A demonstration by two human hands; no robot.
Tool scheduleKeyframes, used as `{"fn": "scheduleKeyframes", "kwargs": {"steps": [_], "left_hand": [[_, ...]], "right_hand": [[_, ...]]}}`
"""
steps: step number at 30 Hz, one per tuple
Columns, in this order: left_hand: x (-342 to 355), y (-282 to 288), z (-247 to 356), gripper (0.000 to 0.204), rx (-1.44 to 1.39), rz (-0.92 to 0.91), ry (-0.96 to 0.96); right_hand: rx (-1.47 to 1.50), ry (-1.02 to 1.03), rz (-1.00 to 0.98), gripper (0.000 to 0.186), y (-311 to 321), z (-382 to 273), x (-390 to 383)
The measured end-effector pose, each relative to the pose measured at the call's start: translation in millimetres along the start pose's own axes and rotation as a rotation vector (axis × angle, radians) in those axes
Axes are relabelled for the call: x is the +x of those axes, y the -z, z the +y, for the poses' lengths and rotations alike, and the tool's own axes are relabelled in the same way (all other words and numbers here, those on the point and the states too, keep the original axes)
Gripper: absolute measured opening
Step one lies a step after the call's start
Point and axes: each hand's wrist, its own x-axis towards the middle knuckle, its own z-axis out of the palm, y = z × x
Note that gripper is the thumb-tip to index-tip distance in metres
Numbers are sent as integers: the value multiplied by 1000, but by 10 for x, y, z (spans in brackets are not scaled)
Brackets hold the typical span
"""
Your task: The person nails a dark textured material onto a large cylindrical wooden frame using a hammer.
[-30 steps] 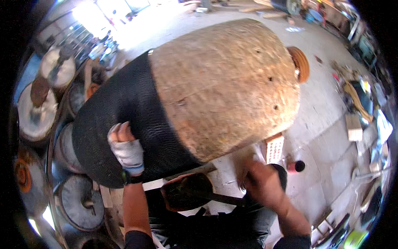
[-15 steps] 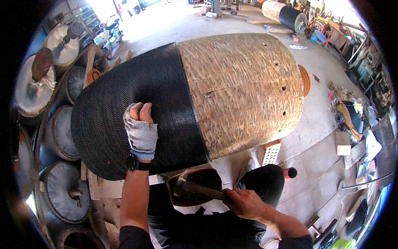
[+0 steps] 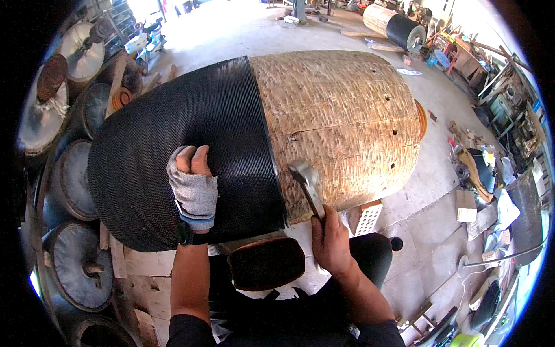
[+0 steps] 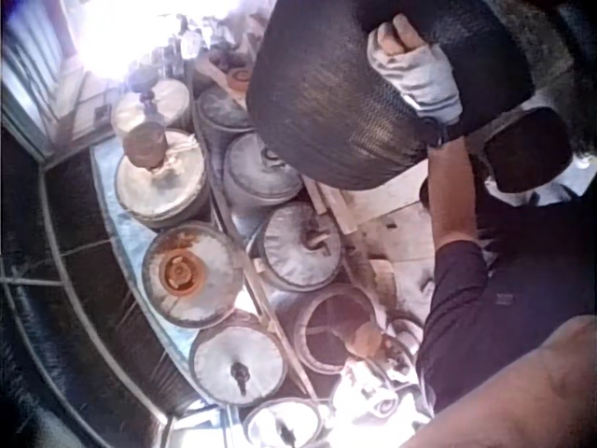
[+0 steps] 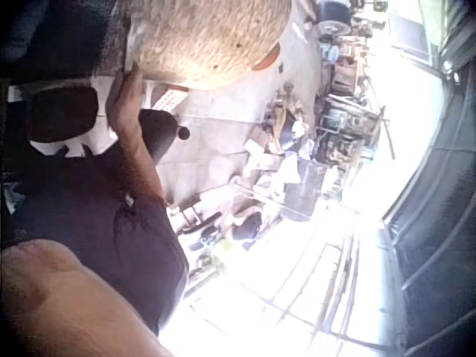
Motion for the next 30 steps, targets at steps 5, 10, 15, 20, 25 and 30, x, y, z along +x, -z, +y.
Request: {"fn": "scheduleKeyframes", "kwargs": {"steps": [5,10,15,20,25,30], "left_hand": [[-8,-4,4,47,6,31,-10],[-33,-3,-7,42,-35,-14,28],[8,6,-13,40,-26,4,31],[-17,-37,-25,43,-45,-12,24],[41,-7,-28,45,-22,-27,-10],[4,2,-10,44,23,-49,-5]], "right_hand": [[-4,63,67,29,-76,46,16],[-213,-92,-35,14,-174,4,115],[62,90,203,27,-94,4,-79],[-244,7,9,26,-220,116,47],[6,134,201,19,-103,84,-119],[-206,-28,50,19,-207,95,46]]}}
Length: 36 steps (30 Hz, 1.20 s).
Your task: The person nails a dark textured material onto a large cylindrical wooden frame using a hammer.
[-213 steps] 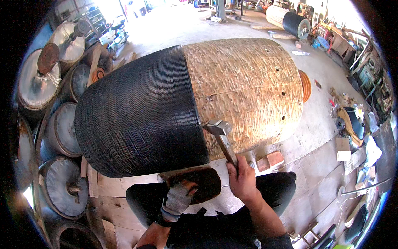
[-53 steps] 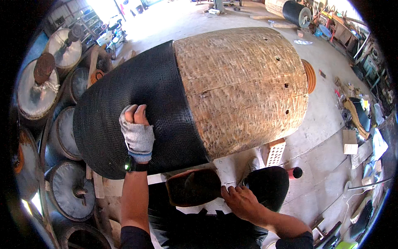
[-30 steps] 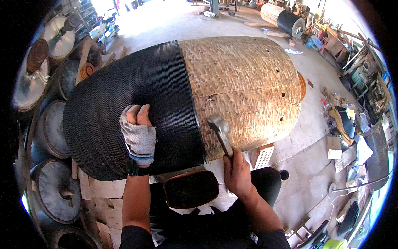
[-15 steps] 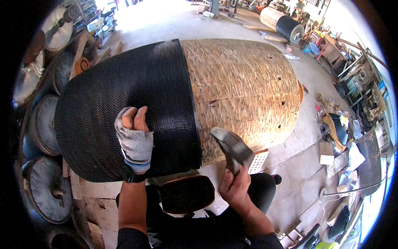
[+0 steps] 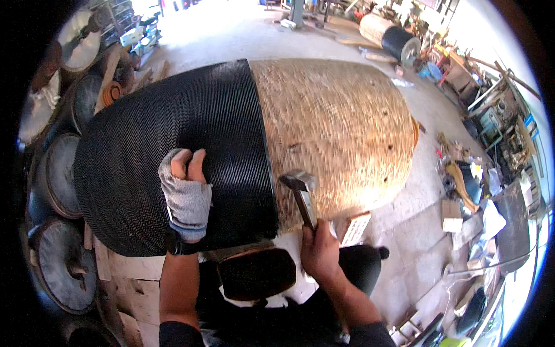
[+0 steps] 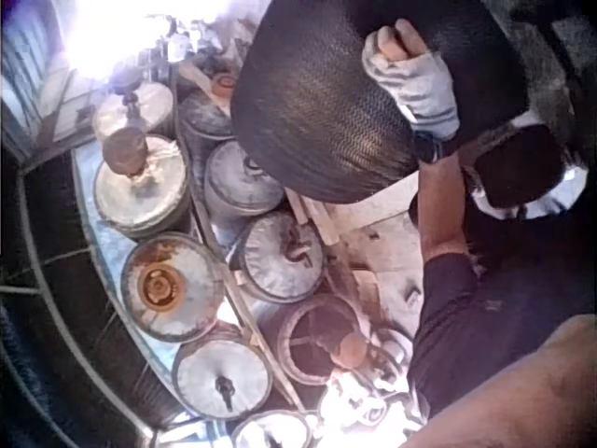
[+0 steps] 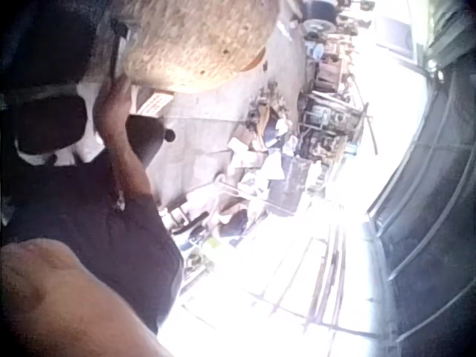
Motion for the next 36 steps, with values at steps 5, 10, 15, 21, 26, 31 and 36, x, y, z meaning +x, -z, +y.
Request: {"fn": "scheduleKeyframes", "kwargs": {"steps": [5,10,15,21,26,31,36], "left_hand": [[56,-4,15,43,-8,8,-23],[0,-11,-33,43,43,32,-37],[127,40,74,37,75,21,-12],[96,27,56,34,8,33,39],[71,12,32,34,85,20,16],[145,179,176,48,222,-33,-66],[-115,533,931,40,-321,-17,-38]], "right_hand": [[118,72,132,22,59,121,-150],[948,-548,-208,23,48,283,-47],[1029,-566,-320,29,-306,259,-364],[1162,-598,-354,30,-134,281,-465],[1035,-527,-398,30,-93,386,-528],[1013,-525,-448,30,-125,394,-668],[722,-286,-261,31,-128,666,-777]]}}
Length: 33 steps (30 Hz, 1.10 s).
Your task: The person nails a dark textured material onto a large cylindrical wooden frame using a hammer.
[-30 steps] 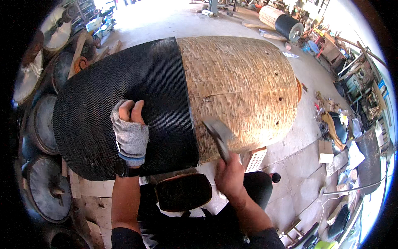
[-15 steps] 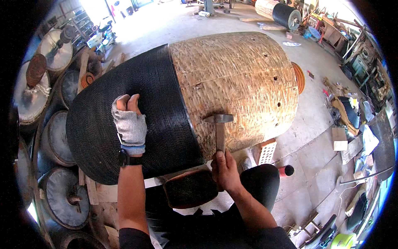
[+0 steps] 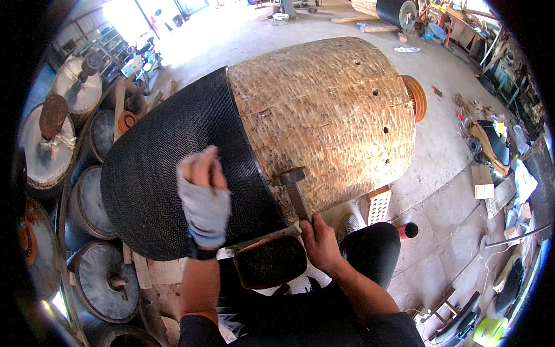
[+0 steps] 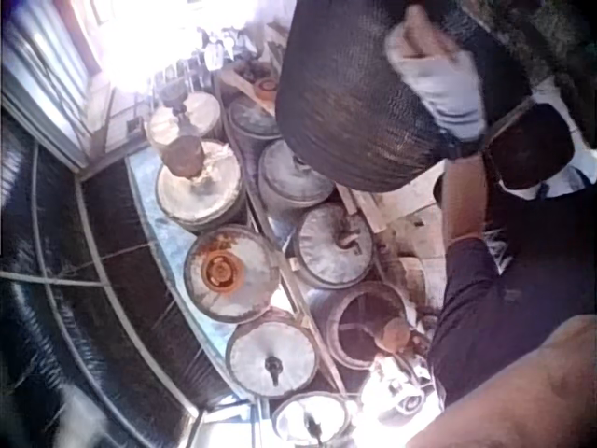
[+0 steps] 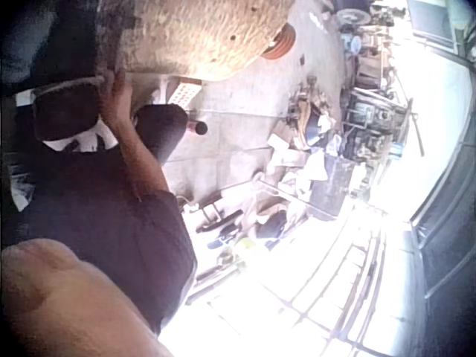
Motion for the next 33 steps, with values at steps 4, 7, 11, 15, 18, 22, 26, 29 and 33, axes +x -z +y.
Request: {"fn": "scheduleKeyframes", "kwargs": {"steps": [4,7,11,15,18,22,26,29,33], "left_hand": [[-448,-310,315,48,-247,-76,39],[-540,-424,346,55,-284,-140,114],[-535,-464,315,60,-324,-172,165],[-465,-461,315,64,-325,-176,220],[-413,-403,351,69,-332,-226,269],[-368,-474,427,77,-296,-232,371],[-382,-484,397,79,-355,-218,392],[-392,-490,389,77,-349,-197,385],[-361,-508,419,72,-396,-166,418]], "right_hand": [[-156,47,50,28,51,-83,-55],[-256,48,45,24,82,-192,-51],[-327,63,44,21,88,-257,-34],[-354,122,56,19,81,-292,5],[-452,183,69,18,85,-325,22],[-487,263,93,23,87,-435,41],[-535,362,123,24,104,-549,52],[-533,349,91,25,134,-517,64],[-526,314,115,24,142,-489,60]]}}
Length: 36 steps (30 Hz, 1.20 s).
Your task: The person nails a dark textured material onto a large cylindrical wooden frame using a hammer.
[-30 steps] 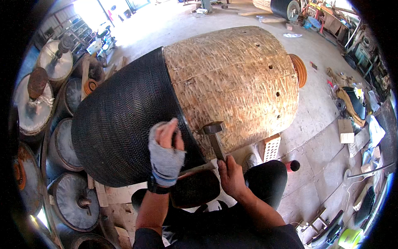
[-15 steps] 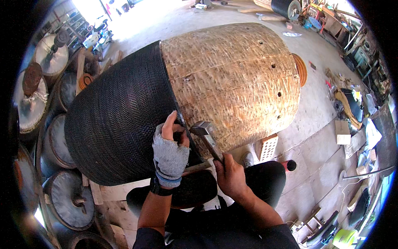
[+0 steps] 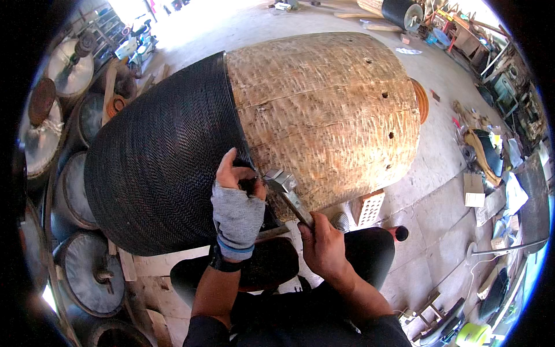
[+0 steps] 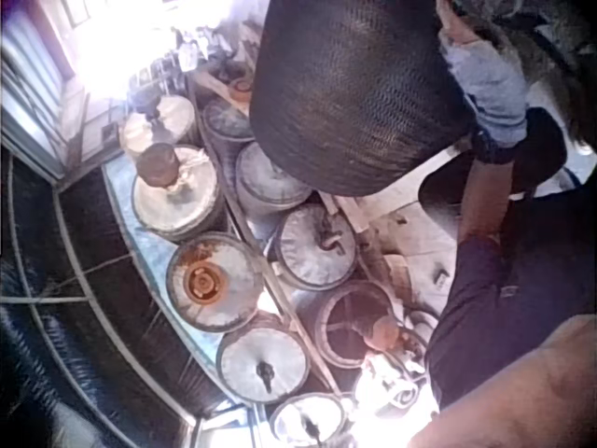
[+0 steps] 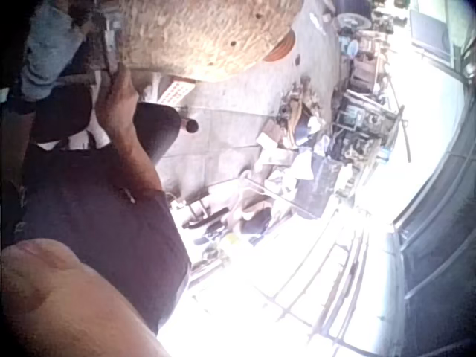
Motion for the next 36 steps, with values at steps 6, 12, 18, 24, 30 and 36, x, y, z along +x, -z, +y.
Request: {"fn": "scheduleKeyframes", "kwargs": {"steps": [6,12,18,24,30,36], "left_hand": [[-11,56,-120,66,-48,7,-44],[-8,108,-93,67,78,-81,-88],[34,11,57,78,161,-80,-17],[31,-38,35,85,159,-104,58],[-23,-71,15,86,146,-16,15],[-390,183,32,84,112,-13,-23]], "right_hand": [[27,-19,19,24,-10,5,21],[56,-78,-19,24,-22,65,-22],[33,0,-25,25,-32,54,3],[-99,25,-38,26,-38,-23,61],[-95,-29,-33,27,1,-101,42],[-52,108,85,28,26,14,-28]]}}
